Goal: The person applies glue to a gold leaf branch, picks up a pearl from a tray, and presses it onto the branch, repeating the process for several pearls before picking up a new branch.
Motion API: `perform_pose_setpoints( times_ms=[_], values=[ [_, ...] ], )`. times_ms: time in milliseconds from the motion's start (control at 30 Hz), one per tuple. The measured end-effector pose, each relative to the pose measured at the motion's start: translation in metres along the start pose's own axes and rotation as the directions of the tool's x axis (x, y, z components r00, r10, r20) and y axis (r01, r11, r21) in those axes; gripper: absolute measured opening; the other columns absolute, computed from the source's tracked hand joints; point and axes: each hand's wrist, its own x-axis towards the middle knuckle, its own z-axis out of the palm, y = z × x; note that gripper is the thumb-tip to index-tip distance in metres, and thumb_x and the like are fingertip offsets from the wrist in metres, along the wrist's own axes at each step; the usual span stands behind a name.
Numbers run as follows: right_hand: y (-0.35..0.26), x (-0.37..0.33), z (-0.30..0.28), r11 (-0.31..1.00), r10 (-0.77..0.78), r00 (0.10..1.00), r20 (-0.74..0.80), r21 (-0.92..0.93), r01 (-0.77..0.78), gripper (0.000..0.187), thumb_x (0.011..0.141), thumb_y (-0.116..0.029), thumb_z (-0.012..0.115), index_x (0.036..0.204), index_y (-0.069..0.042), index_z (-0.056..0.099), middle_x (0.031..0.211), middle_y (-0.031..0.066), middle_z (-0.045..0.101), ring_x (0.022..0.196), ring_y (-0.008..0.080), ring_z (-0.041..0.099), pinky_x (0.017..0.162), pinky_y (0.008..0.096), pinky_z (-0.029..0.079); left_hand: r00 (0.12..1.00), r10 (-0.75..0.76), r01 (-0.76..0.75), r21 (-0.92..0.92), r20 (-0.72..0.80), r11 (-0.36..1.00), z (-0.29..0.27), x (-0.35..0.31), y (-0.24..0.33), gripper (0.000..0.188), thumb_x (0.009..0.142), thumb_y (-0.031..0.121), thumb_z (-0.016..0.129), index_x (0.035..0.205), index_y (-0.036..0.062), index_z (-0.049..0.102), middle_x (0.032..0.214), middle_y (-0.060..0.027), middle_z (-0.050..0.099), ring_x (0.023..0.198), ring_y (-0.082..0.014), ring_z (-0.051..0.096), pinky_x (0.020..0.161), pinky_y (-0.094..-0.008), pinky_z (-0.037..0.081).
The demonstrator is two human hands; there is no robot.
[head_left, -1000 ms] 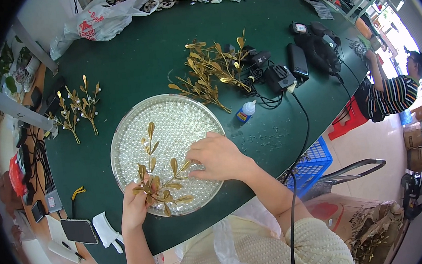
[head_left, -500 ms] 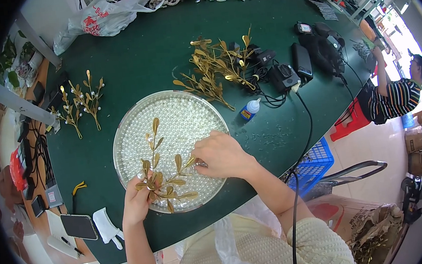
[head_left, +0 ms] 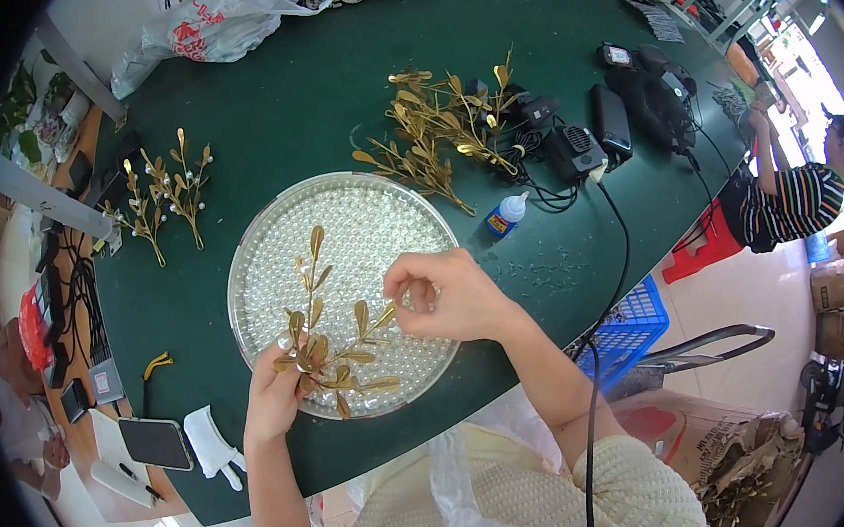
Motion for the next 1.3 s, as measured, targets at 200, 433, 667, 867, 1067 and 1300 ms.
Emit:
perform_pose_setpoints(
  times_ms=[200,433,667,867,1067,1300],
  values=[
    [-0.001,0.001,0.006,0.830,0.045,0.998,-0.051,0.558,-0.009,0.017,0.062,0.007,0.055,0.078,0.001,0.054,0.066,0.0007,0.053,0.051,0.0027,0.047,0.048,0.0164,0.038,0.999,-0.026,0.026,-0.008,-0.043,1.000,0.005,0.001,0.008,0.020,0.080,0.007,0.038,0.096,0.0012,0.049,0.070,-0.0034,0.050,0.050,-0.0039,0.035,0.045,-0.0170,0.027],
    [0.009,0.003,0.008,0.573,0.164,0.980,0.113,0.798,-0.188,0.016,0.068,0.002,0.062,0.081,0.000,0.054,0.068,0.0033,0.056,0.058,0.0039,0.052,0.045,0.0127,0.037,0.999,0.040,-0.040,-0.024,0.013,0.999,0.003,0.006,0.005,0.025,0.077,0.001,0.032,0.094,0.0003,0.050,0.067,0.0009,0.047,0.050,-0.0023,0.031,0.045,-0.0163,0.025],
    [0.014,-0.001,0.010,0.508,0.115,0.988,0.104,0.848,-0.149,0.016,0.068,0.001,0.062,0.082,-0.001,0.054,0.070,0.0041,0.057,0.062,0.0067,0.056,0.046,0.0129,0.038,0.999,0.049,-0.049,0.023,0.009,0.999,0.005,0.003,0.005,0.024,0.083,0.007,0.034,0.099,0.0014,0.050,0.065,0.0038,0.045,0.050,-0.0013,0.031,0.045,-0.0157,0.024],
    [0.019,-0.002,0.010,0.488,0.029,0.992,0.119,0.865,-0.118,0.017,0.067,-0.001,0.063,0.081,-0.001,0.054,0.069,0.0035,0.056,0.065,0.0077,0.057,0.047,0.0135,0.039,0.998,0.058,-0.059,0.052,0.029,0.997,0.005,0.004,0.007,0.025,0.084,0.009,0.034,0.103,0.0017,0.048,0.065,0.0048,0.044,0.050,-0.0008,0.030,0.045,-0.0152,0.024],
    [0.015,-0.002,0.010,0.521,0.103,0.991,0.088,0.844,-0.129,0.022,0.064,-0.009,0.065,0.079,-0.001,0.050,0.069,0.0088,0.056,0.047,0.0046,0.042,0.041,0.0150,0.031,0.996,0.091,-0.091,0.092,0.001,0.992,0.003,0.004,0.003,0.025,0.083,0.006,0.033,0.103,0.0017,0.048,0.067,0.0041,0.046,0.051,-0.0005,0.030,0.045,-0.0152,0.024],
    [0.013,-0.002,0.013,0.539,0.090,0.995,0.038,0.839,-0.081,0.022,0.063,-0.008,0.066,0.077,-0.002,0.050,0.068,0.0085,0.056,0.048,0.0045,0.044,0.041,0.0147,0.032,0.993,0.099,-0.097,0.037,-0.056,0.995,0.002,0.004,-0.001,0.026,0.082,0.004,0.032,0.102,0.0026,0.048,0.069,0.0026,0.047,0.051,-0.0006,0.032,0.045,-0.0151,0.026]
  ],
)
